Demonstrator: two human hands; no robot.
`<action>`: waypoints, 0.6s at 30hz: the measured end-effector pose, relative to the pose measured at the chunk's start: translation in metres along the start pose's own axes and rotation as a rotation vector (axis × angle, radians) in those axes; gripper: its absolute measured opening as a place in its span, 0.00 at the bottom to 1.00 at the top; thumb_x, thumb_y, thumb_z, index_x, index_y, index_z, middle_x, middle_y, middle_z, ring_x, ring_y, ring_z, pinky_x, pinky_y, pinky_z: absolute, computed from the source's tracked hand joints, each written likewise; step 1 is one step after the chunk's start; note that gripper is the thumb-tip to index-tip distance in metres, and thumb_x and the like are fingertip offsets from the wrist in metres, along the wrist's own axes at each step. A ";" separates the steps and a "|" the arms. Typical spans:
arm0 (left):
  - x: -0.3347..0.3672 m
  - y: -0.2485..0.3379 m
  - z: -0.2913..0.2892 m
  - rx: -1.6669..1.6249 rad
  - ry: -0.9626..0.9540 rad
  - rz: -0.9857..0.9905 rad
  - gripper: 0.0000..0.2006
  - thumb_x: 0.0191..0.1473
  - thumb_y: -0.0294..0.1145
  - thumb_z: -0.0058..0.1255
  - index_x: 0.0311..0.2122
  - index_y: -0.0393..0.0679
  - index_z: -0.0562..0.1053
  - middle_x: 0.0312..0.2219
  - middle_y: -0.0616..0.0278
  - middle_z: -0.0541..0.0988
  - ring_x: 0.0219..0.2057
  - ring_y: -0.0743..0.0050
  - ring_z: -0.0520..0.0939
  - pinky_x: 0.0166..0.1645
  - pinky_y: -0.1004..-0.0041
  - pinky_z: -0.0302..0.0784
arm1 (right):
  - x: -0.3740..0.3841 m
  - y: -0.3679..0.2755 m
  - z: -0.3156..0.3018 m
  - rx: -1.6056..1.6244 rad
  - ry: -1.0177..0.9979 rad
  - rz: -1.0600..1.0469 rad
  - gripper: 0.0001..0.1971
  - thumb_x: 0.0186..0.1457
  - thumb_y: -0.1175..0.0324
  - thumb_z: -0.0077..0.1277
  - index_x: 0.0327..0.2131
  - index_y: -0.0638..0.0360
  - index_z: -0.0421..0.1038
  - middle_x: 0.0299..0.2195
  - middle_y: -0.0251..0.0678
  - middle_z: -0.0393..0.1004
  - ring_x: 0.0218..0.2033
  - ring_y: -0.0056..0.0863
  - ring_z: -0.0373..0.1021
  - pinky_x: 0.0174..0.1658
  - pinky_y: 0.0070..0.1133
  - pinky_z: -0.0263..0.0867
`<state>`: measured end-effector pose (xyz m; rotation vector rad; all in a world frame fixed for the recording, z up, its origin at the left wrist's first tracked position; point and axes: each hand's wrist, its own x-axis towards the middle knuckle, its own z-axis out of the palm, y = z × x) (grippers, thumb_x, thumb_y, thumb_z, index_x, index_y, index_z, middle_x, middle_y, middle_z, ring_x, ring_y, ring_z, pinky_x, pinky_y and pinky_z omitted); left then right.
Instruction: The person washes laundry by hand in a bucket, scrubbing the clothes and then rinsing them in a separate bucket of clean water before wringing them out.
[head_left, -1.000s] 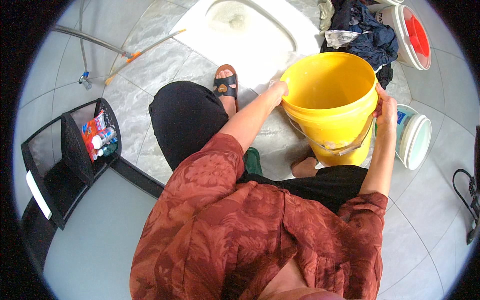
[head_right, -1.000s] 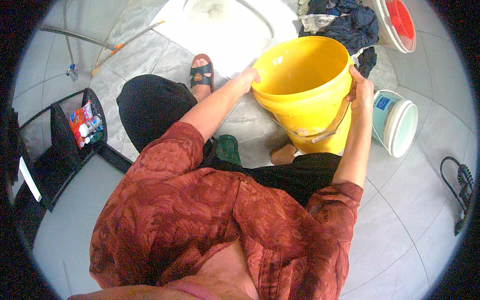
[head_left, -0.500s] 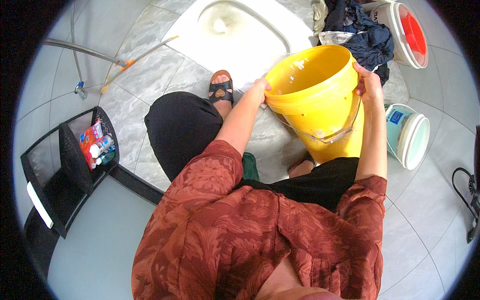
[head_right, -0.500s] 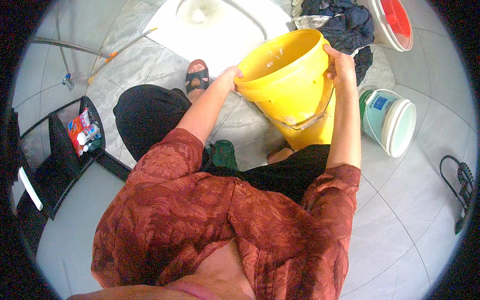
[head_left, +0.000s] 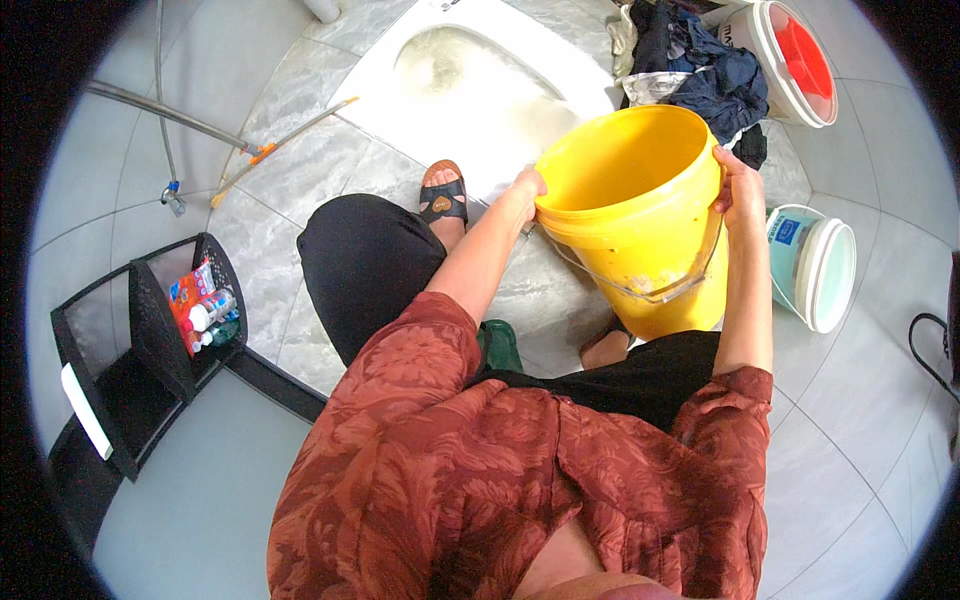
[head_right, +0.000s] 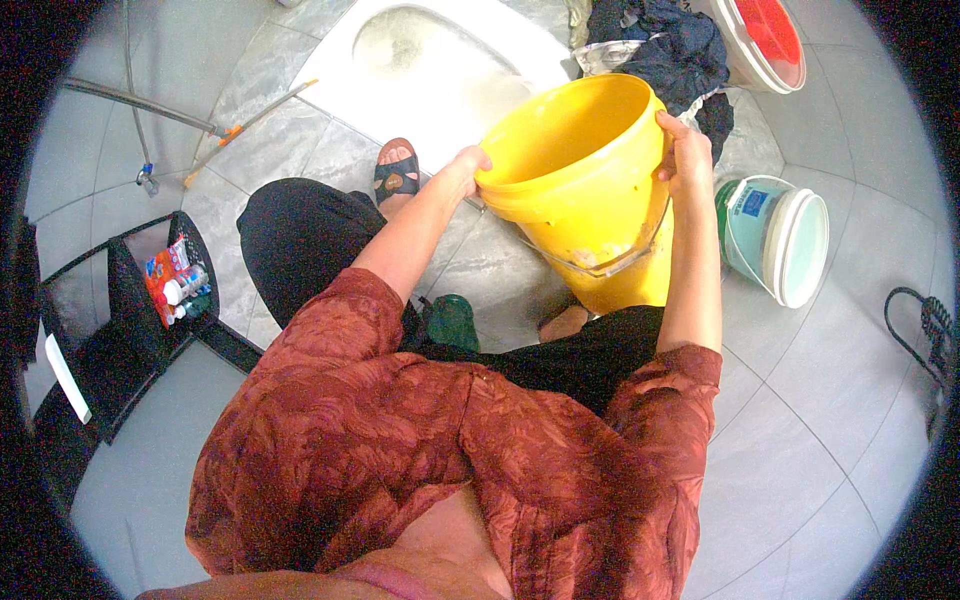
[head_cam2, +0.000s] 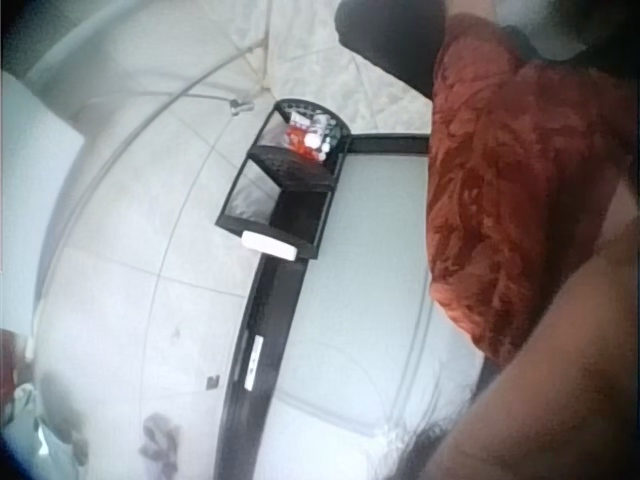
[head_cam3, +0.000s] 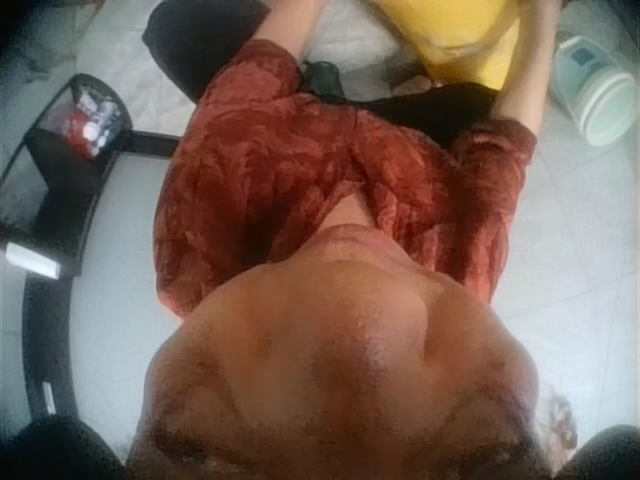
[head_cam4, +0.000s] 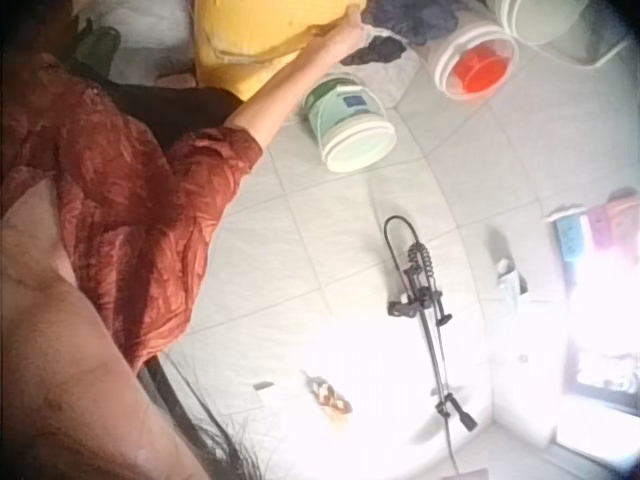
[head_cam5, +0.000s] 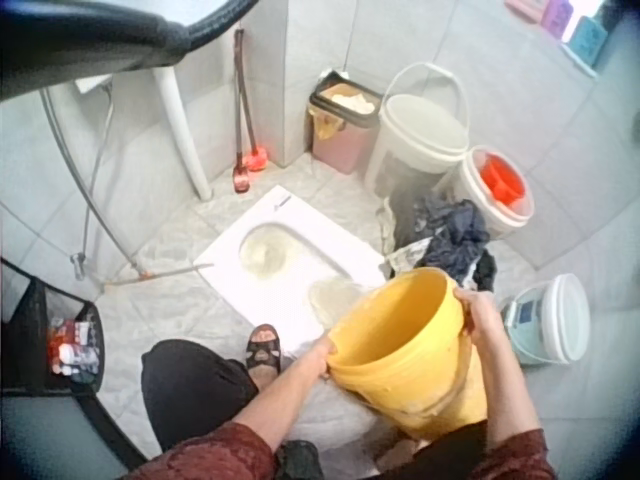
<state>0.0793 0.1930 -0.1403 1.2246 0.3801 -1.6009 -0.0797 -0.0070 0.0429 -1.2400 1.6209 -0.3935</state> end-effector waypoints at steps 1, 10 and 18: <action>-0.003 0.000 0.003 0.039 -0.006 0.012 0.22 0.40 0.22 0.36 0.46 0.31 0.60 0.43 0.46 0.67 0.45 0.46 0.67 0.46 0.48 0.64 | -0.007 0.000 -0.007 0.001 0.007 -0.006 0.15 0.40 0.60 0.56 0.14 0.58 0.65 0.08 0.27 0.59 0.05 0.18 0.53 0.08 0.15 0.46; -0.044 0.004 0.040 0.179 -0.057 0.091 0.19 0.39 0.21 0.39 0.41 0.28 0.65 0.36 0.43 0.71 0.35 0.49 0.74 0.35 0.52 0.69 | -0.089 0.027 -0.086 0.237 0.116 -0.041 0.13 0.48 0.57 0.48 0.19 0.54 0.69 0.10 0.24 0.63 0.06 0.13 0.54 0.08 0.13 0.44; -0.111 0.038 0.074 0.608 0.071 0.445 0.12 0.35 0.22 0.40 0.27 0.23 0.69 0.24 0.46 0.74 0.27 0.56 0.76 0.34 0.67 0.70 | -0.143 0.067 -0.120 0.689 0.046 -0.130 0.16 0.55 0.60 0.37 0.41 0.61 0.66 0.35 0.32 0.71 0.36 0.22 0.68 0.37 0.17 0.65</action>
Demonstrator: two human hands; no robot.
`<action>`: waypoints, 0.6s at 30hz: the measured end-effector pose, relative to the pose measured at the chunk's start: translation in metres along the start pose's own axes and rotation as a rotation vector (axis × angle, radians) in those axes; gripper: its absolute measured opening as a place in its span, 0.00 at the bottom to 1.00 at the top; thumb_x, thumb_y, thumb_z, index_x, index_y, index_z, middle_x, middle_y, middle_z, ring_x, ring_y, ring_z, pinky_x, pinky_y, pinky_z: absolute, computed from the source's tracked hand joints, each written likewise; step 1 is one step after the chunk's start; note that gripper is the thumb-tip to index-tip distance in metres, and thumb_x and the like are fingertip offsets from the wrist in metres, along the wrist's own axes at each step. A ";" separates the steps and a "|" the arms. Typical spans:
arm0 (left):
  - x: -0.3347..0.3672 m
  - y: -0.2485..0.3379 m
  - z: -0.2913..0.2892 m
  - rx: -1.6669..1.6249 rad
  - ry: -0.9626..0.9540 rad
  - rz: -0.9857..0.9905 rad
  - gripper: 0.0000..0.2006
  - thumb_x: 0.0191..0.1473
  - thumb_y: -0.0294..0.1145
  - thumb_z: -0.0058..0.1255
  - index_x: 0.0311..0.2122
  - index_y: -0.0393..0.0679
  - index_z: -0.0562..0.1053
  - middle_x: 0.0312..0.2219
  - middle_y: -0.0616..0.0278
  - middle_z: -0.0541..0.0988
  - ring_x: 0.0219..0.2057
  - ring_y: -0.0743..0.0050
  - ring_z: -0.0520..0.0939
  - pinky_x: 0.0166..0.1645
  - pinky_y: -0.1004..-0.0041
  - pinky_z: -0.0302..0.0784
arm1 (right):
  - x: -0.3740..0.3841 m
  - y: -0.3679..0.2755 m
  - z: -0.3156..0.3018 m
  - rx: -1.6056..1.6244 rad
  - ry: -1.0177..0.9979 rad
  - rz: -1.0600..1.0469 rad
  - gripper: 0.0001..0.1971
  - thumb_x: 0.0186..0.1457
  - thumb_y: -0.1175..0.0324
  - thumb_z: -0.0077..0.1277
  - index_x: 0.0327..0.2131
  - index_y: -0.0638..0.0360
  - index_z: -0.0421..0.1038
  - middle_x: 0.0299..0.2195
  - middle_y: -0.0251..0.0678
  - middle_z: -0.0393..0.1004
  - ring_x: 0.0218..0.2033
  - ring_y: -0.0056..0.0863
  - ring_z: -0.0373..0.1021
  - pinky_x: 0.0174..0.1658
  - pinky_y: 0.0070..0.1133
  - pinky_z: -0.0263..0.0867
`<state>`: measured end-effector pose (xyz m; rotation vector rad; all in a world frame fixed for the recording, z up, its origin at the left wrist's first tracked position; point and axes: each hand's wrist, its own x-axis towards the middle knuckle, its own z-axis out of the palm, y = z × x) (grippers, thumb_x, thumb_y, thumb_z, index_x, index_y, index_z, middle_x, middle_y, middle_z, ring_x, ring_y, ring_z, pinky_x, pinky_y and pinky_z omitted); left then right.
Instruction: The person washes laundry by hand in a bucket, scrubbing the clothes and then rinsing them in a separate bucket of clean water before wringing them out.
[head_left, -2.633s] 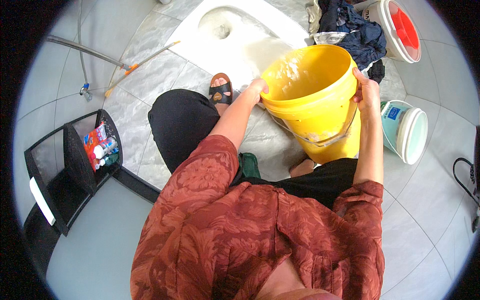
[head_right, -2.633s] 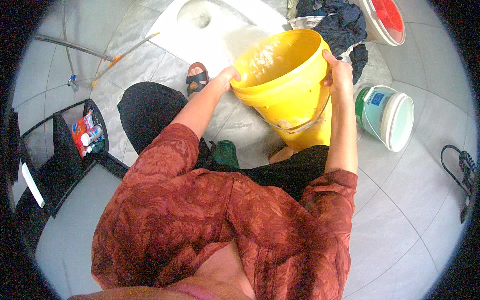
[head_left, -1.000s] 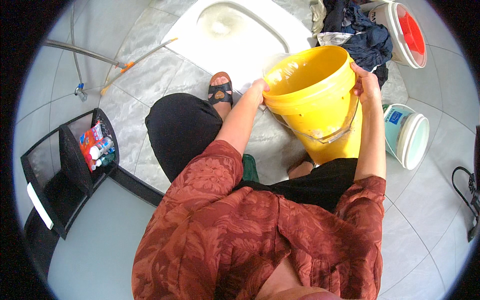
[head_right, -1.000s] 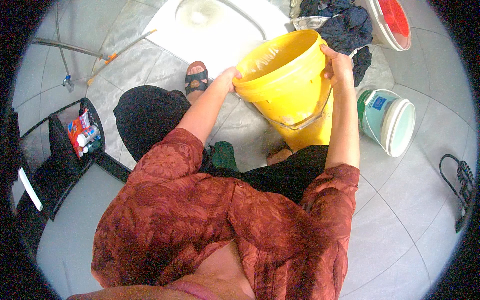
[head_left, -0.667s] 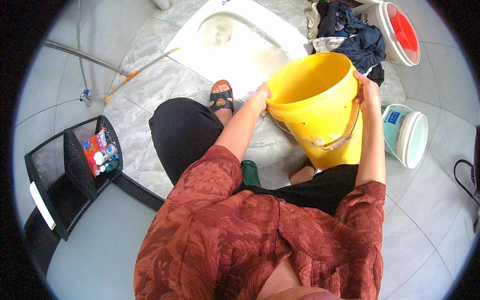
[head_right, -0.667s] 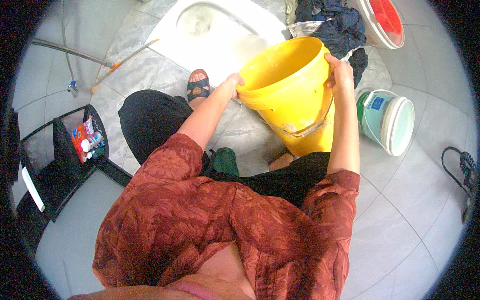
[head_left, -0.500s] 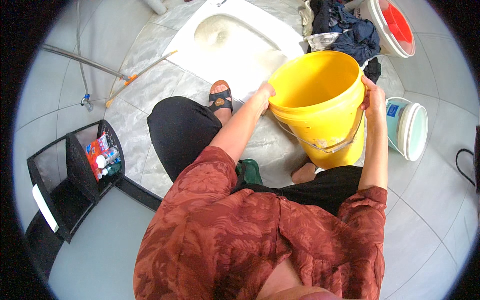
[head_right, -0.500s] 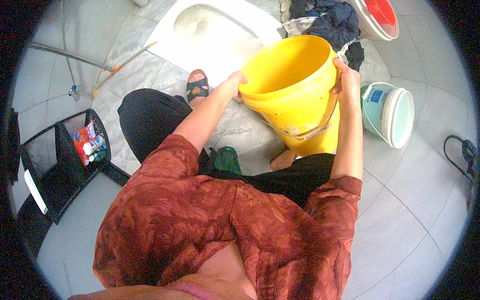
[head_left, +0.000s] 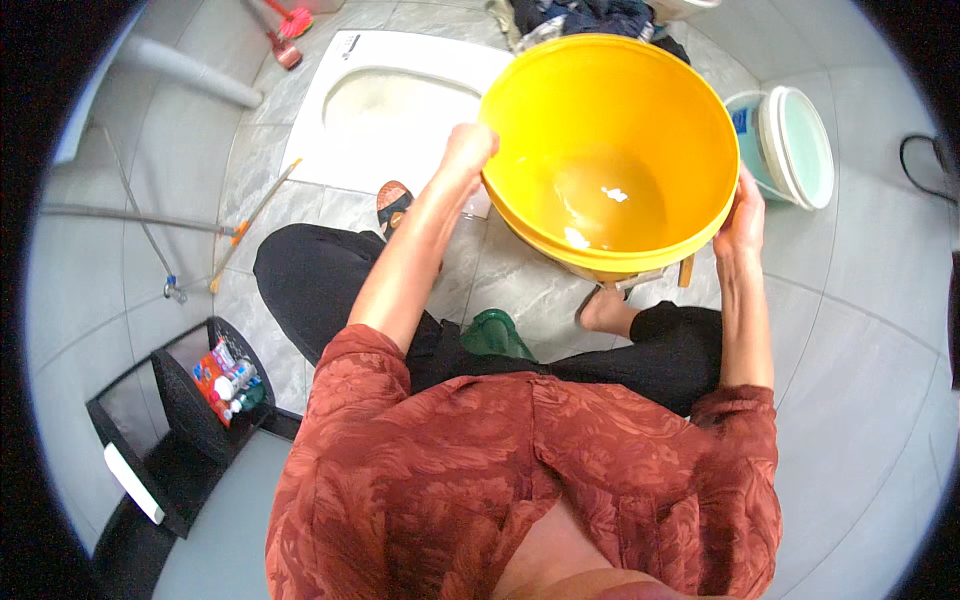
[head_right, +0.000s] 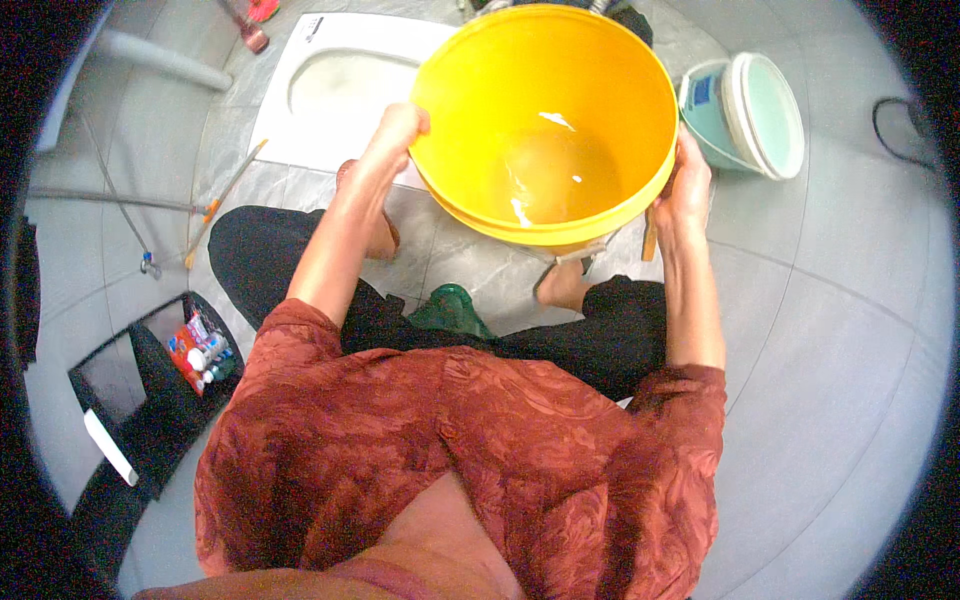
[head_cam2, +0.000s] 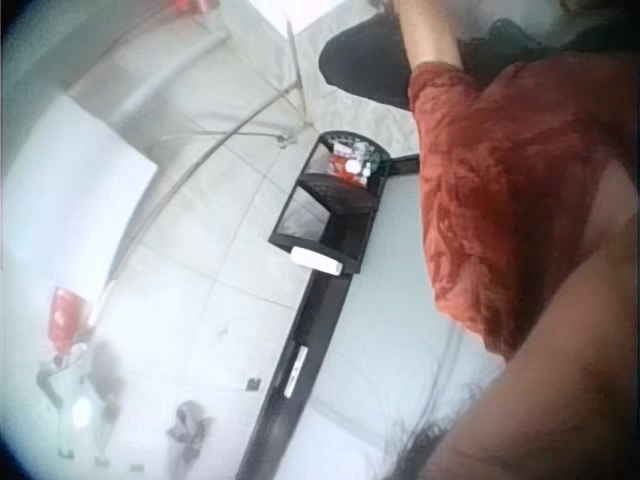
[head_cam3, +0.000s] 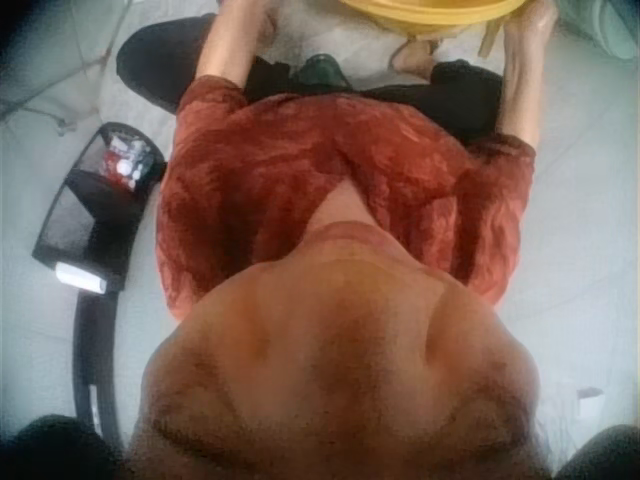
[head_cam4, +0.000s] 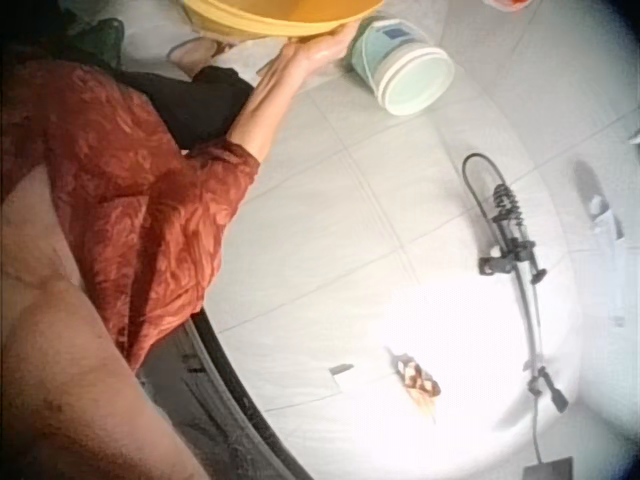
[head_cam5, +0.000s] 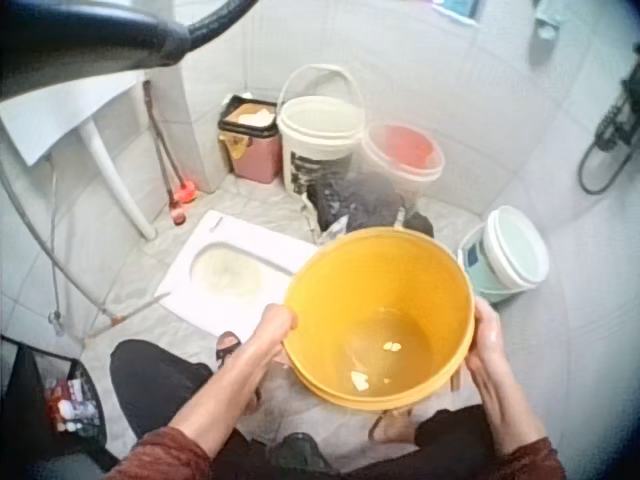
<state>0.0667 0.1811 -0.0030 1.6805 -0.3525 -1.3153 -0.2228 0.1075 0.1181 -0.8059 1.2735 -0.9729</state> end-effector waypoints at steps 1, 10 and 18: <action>0.000 0.014 0.002 0.092 0.009 0.054 0.13 0.35 0.23 0.40 0.26 0.22 0.70 0.23 0.44 0.75 0.27 0.55 0.77 0.34 0.66 0.70 | -0.002 -0.006 -0.001 0.060 -0.015 -0.055 0.16 0.56 0.61 0.37 0.41 0.62 0.65 0.36 0.33 0.71 0.37 0.23 0.68 0.39 0.19 0.64; -0.008 0.049 0.048 0.401 0.066 0.328 0.16 0.38 0.31 0.38 0.28 0.28 0.73 0.26 0.38 0.75 0.33 0.49 0.78 0.38 0.62 0.70 | -0.016 -0.007 -0.042 0.272 0.078 -0.188 0.17 0.56 0.62 0.36 0.45 0.63 0.62 0.41 0.38 0.68 0.42 0.28 0.66 0.44 0.22 0.64; -0.020 0.040 0.033 0.084 0.003 0.138 0.16 0.39 0.25 0.38 0.31 0.22 0.71 0.27 0.38 0.75 0.31 0.53 0.78 0.32 0.65 0.71 | 0.009 -0.021 -0.033 0.171 0.033 -0.163 0.16 0.56 0.63 0.37 0.43 0.65 0.65 0.39 0.37 0.70 0.40 0.28 0.67 0.44 0.22 0.65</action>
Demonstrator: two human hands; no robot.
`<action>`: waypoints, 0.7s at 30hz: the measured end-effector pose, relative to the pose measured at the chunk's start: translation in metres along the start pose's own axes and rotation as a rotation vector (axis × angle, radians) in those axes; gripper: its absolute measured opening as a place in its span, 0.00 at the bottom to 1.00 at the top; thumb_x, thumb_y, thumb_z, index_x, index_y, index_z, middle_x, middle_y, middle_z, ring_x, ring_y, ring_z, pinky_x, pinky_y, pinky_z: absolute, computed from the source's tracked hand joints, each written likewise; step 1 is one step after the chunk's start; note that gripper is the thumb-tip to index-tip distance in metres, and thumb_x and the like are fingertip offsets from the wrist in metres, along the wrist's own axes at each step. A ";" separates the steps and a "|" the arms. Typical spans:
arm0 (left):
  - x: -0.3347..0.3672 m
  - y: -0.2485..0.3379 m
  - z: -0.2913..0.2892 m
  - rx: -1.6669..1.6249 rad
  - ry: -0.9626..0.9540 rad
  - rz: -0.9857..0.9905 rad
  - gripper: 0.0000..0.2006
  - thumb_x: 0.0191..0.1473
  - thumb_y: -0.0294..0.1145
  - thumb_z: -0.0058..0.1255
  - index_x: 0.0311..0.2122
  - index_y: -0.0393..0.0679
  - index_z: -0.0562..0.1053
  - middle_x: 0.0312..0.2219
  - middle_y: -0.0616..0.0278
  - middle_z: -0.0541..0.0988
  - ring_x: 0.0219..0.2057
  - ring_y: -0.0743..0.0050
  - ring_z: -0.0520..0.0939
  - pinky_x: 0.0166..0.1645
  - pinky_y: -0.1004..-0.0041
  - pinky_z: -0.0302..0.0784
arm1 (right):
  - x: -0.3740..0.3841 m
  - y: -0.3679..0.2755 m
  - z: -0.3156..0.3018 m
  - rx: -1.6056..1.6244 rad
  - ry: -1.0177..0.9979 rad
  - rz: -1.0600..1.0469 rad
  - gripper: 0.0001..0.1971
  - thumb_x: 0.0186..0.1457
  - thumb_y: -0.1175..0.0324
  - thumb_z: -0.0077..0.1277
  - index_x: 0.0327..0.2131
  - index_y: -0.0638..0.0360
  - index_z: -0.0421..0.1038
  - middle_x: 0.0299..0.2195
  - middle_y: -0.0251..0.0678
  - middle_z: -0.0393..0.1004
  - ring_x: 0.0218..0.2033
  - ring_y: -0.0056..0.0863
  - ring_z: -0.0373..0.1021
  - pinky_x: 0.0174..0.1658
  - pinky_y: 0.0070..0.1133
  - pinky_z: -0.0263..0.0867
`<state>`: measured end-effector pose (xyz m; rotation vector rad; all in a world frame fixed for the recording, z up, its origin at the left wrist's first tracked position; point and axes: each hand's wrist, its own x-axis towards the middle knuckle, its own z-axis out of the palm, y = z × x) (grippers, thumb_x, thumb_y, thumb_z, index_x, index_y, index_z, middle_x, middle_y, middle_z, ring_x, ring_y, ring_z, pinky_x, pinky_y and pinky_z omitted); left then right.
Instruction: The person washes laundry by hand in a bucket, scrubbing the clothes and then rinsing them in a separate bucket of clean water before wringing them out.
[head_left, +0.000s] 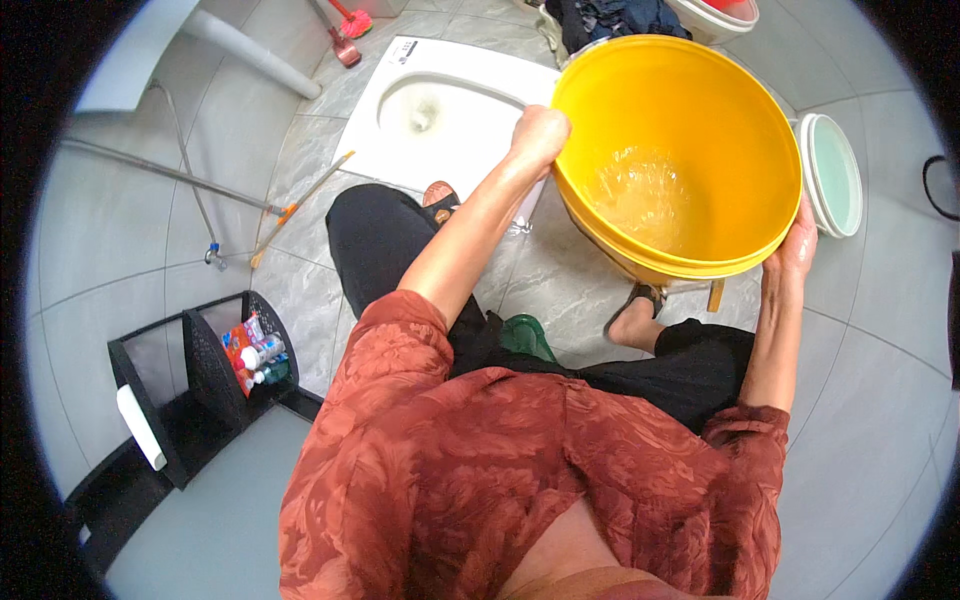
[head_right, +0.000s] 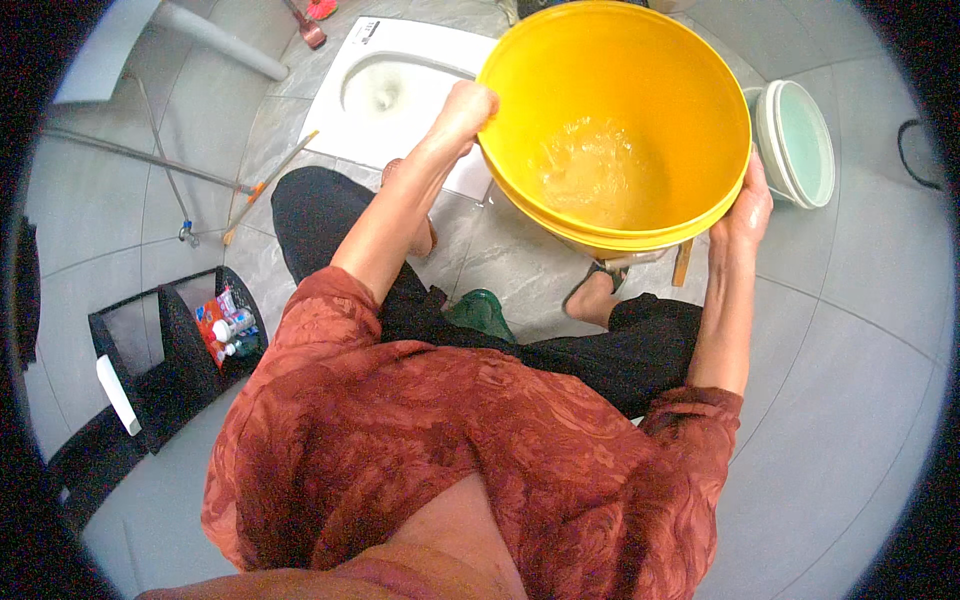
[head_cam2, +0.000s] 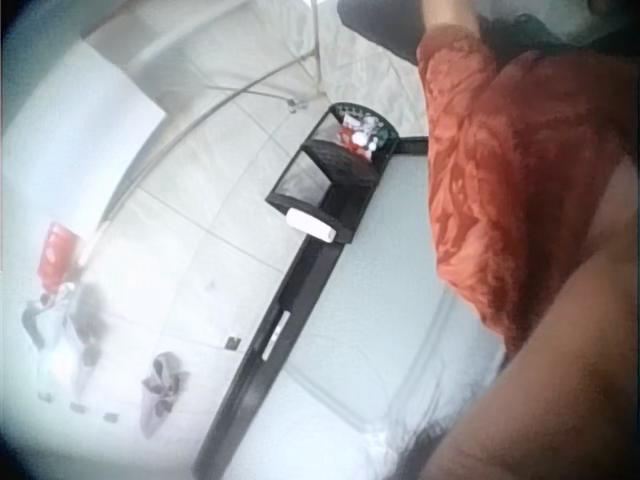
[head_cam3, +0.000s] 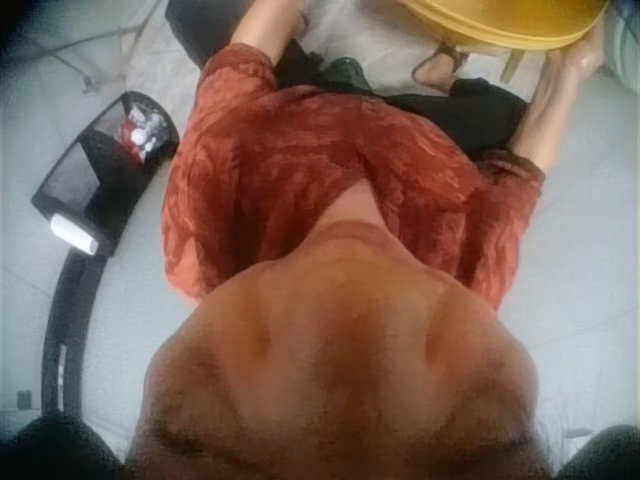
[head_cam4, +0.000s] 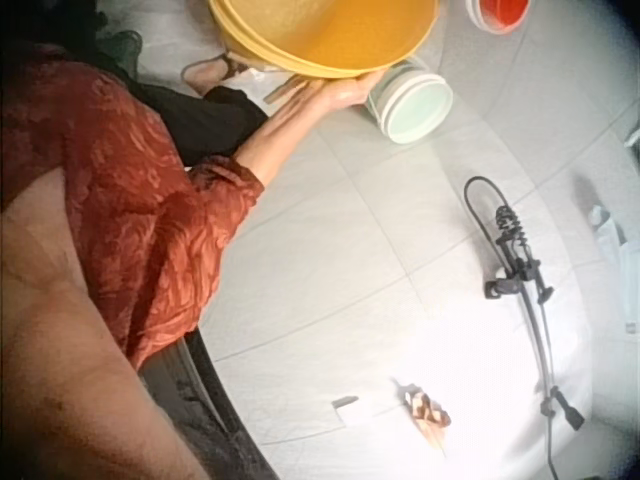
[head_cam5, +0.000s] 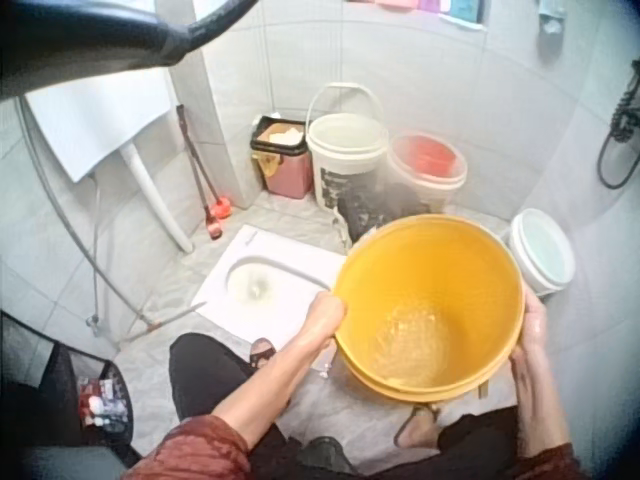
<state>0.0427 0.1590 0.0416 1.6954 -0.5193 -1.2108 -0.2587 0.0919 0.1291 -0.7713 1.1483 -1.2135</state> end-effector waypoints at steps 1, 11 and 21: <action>0.004 -0.007 0.002 0.002 0.011 -0.032 0.16 0.39 0.25 0.38 0.31 0.22 0.70 0.28 0.38 0.75 0.30 0.53 0.78 0.33 0.65 0.71 | 0.003 0.002 -0.001 -0.032 0.010 -0.002 0.16 0.56 0.64 0.38 0.42 0.65 0.65 0.38 0.37 0.70 0.40 0.28 0.68 0.43 0.22 0.65; 0.045 -0.119 -0.002 -0.205 0.046 -0.222 0.22 0.50 0.40 0.36 0.38 0.26 0.69 0.33 0.43 0.75 0.35 0.57 0.77 0.38 0.68 0.70 | -0.016 0.033 0.036 -0.292 0.089 0.155 0.15 0.50 0.59 0.47 0.39 0.55 0.70 0.22 0.24 0.73 0.17 0.12 0.66 0.16 0.10 0.56; 0.003 -0.103 -0.013 -0.608 -0.008 -0.360 0.28 0.58 0.48 0.20 0.49 0.32 0.61 0.44 0.50 0.69 0.44 0.62 0.72 0.48 0.70 0.67 | -0.010 0.043 0.099 -0.427 0.071 0.133 0.11 0.46 0.61 0.52 0.16 0.50 0.66 0.09 0.18 0.58 0.07 0.10 0.48 0.12 0.13 0.38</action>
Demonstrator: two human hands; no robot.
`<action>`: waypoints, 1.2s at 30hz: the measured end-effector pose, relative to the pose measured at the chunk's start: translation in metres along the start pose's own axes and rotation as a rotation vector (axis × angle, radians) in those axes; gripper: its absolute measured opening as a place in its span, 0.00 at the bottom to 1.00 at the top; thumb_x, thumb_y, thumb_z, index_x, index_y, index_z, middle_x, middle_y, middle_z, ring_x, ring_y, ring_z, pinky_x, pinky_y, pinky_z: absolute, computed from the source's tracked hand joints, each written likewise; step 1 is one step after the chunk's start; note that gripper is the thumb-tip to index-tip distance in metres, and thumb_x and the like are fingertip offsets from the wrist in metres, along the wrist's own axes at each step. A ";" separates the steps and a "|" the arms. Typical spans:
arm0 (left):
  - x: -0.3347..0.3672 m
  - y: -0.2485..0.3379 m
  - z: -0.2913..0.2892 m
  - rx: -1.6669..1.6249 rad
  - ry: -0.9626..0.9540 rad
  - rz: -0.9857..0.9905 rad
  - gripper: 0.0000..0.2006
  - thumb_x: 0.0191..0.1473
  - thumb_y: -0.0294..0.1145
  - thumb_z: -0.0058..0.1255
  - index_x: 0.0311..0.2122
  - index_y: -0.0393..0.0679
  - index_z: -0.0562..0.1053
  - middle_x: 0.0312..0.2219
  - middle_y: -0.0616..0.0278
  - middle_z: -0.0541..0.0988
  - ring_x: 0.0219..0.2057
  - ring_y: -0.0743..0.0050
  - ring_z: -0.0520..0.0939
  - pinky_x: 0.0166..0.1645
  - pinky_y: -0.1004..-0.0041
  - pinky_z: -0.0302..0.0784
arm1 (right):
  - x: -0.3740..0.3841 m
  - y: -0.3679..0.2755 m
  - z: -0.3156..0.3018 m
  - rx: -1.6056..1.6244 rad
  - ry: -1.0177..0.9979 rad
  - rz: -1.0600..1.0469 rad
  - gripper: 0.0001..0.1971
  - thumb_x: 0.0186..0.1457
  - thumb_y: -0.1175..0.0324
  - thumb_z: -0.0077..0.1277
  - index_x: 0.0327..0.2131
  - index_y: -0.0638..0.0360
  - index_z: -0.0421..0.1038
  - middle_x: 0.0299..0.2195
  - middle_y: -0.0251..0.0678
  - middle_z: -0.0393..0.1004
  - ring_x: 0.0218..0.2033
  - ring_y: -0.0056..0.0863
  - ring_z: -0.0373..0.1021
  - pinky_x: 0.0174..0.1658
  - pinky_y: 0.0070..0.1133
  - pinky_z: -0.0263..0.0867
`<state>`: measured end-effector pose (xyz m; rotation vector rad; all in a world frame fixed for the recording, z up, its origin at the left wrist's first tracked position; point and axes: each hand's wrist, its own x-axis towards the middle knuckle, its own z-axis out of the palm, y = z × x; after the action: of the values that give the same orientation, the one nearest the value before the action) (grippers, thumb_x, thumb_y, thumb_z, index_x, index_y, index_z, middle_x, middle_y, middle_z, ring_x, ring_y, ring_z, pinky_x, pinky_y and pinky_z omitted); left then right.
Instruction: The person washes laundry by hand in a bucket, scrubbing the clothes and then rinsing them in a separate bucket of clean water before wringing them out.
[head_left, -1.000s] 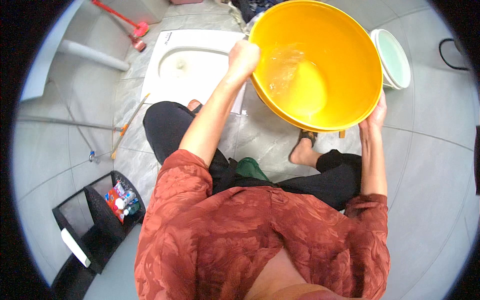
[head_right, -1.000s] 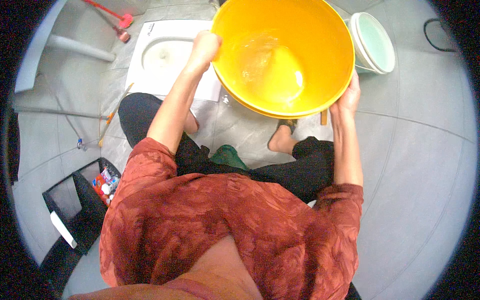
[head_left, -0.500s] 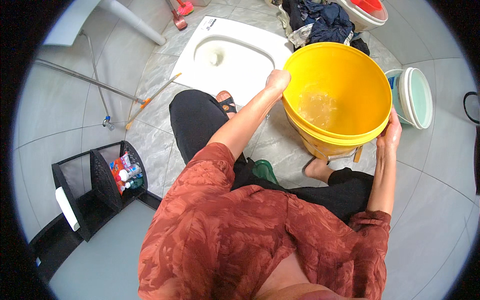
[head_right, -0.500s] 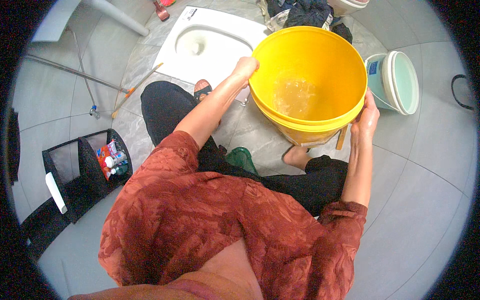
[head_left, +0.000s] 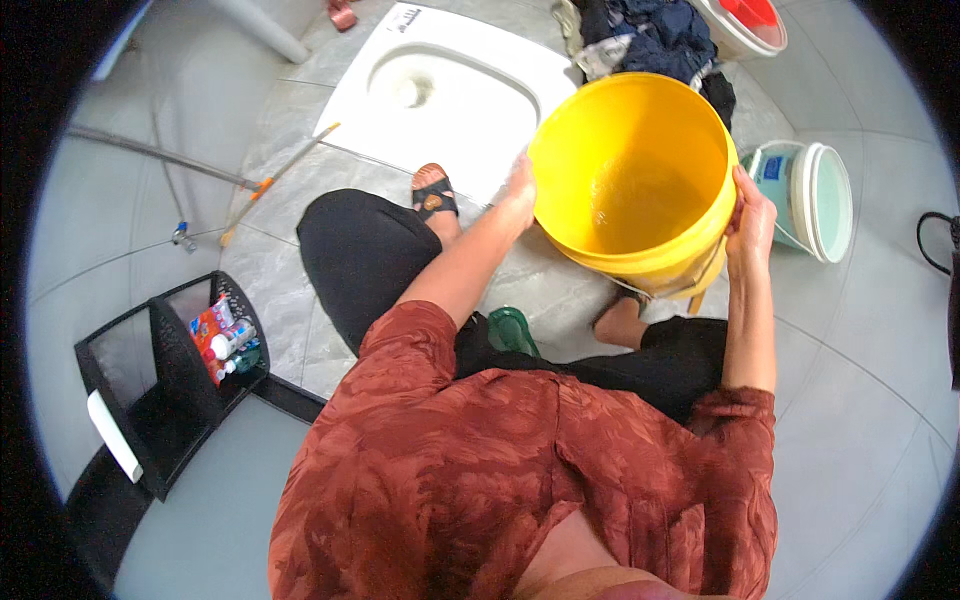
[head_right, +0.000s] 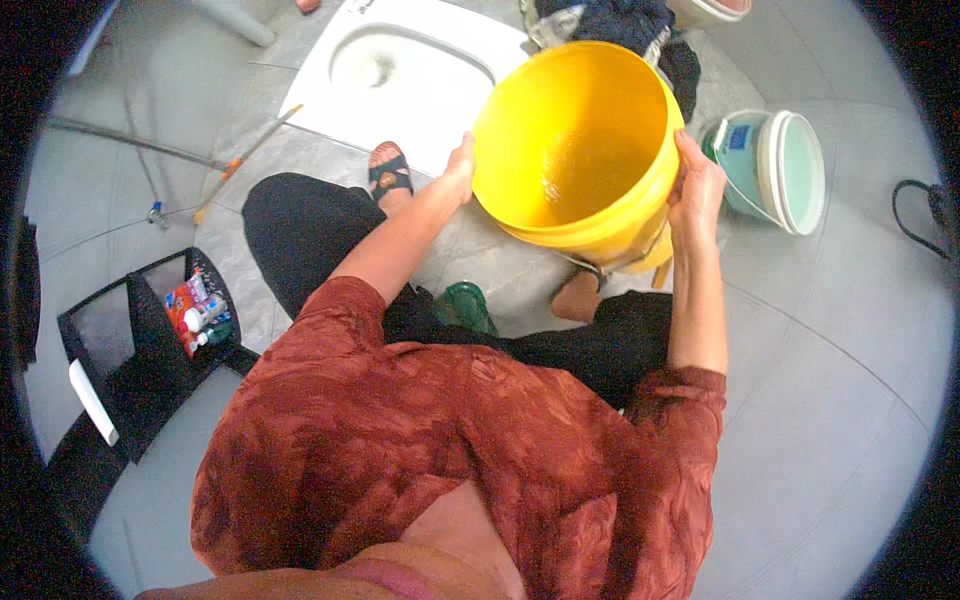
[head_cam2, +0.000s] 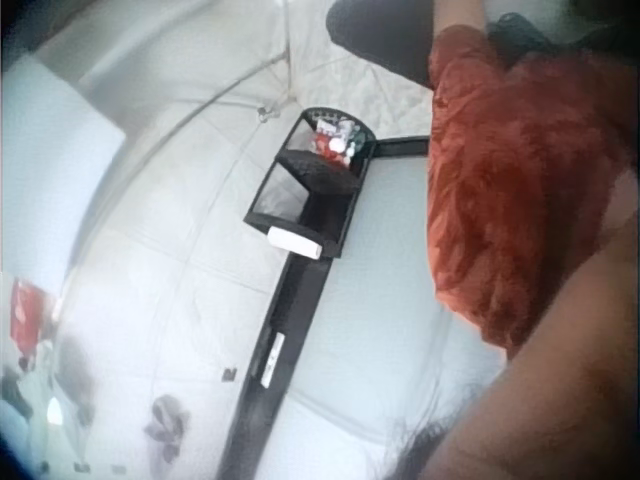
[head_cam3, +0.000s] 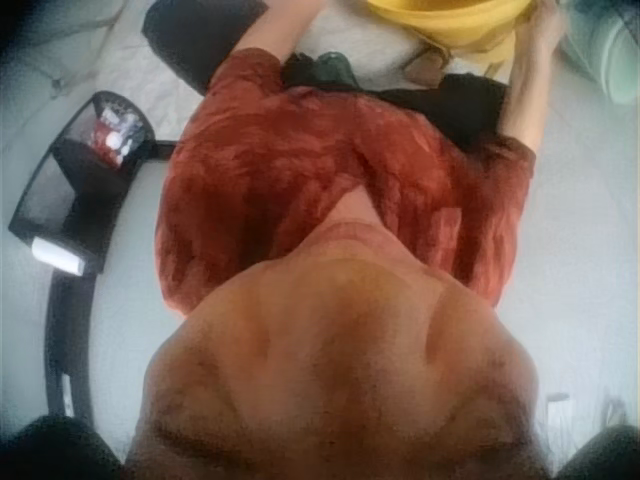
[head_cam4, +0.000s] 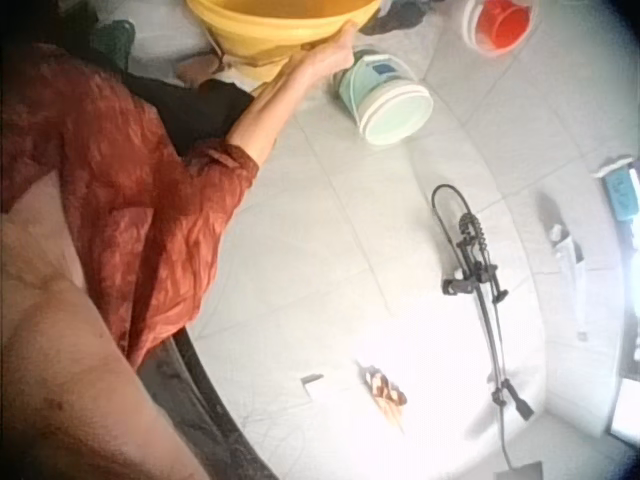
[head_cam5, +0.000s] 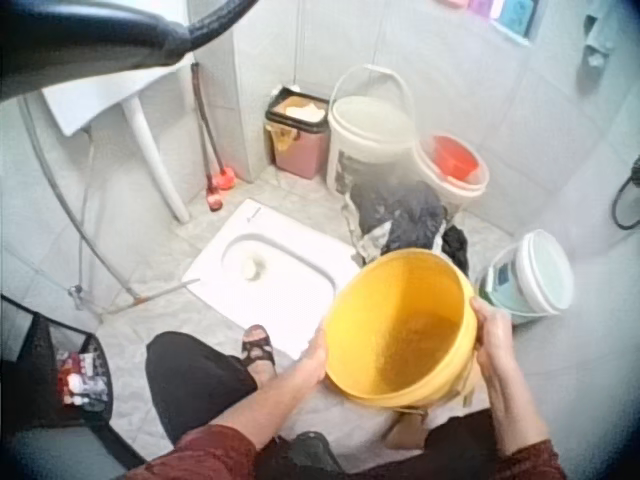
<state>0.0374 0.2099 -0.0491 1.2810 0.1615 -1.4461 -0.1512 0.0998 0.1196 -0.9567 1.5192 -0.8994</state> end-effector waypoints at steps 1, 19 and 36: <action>0.007 -0.003 -0.001 -0.048 -0.019 -0.002 0.28 0.58 0.48 0.20 0.49 0.32 0.60 0.45 0.50 0.69 0.45 0.61 0.72 0.49 0.69 0.67 | 0.011 0.005 -0.006 -0.026 0.006 -0.006 0.12 0.46 0.61 0.52 0.15 0.49 0.65 0.09 0.18 0.56 0.07 0.10 0.45 0.13 0.14 0.36; 0.027 -0.021 0.007 0.071 0.001 0.041 0.28 0.58 0.49 0.24 0.50 0.34 0.61 0.45 0.53 0.69 0.45 0.66 0.70 0.48 0.72 0.65 | 0.057 0.011 -0.044 -0.040 0.015 0.033 0.10 0.49 0.62 0.49 0.31 0.56 0.71 0.19 0.23 0.71 0.17 0.12 0.66 0.19 0.10 0.59; 0.150 -0.034 -0.071 -0.052 -0.179 -0.139 0.26 0.59 0.46 0.19 0.52 0.35 0.58 0.48 0.51 0.67 0.46 0.60 0.70 0.50 0.66 0.66 | 0.050 0.007 0.055 0.038 -0.210 0.176 0.04 0.42 0.68 0.49 0.19 0.54 0.65 0.12 0.26 0.65 0.09 0.14 0.58 0.11 0.11 0.45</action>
<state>0.0882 0.1788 -0.2077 1.1101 0.1699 -1.6573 -0.1029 0.0535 0.0868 -0.8481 1.3780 -0.6776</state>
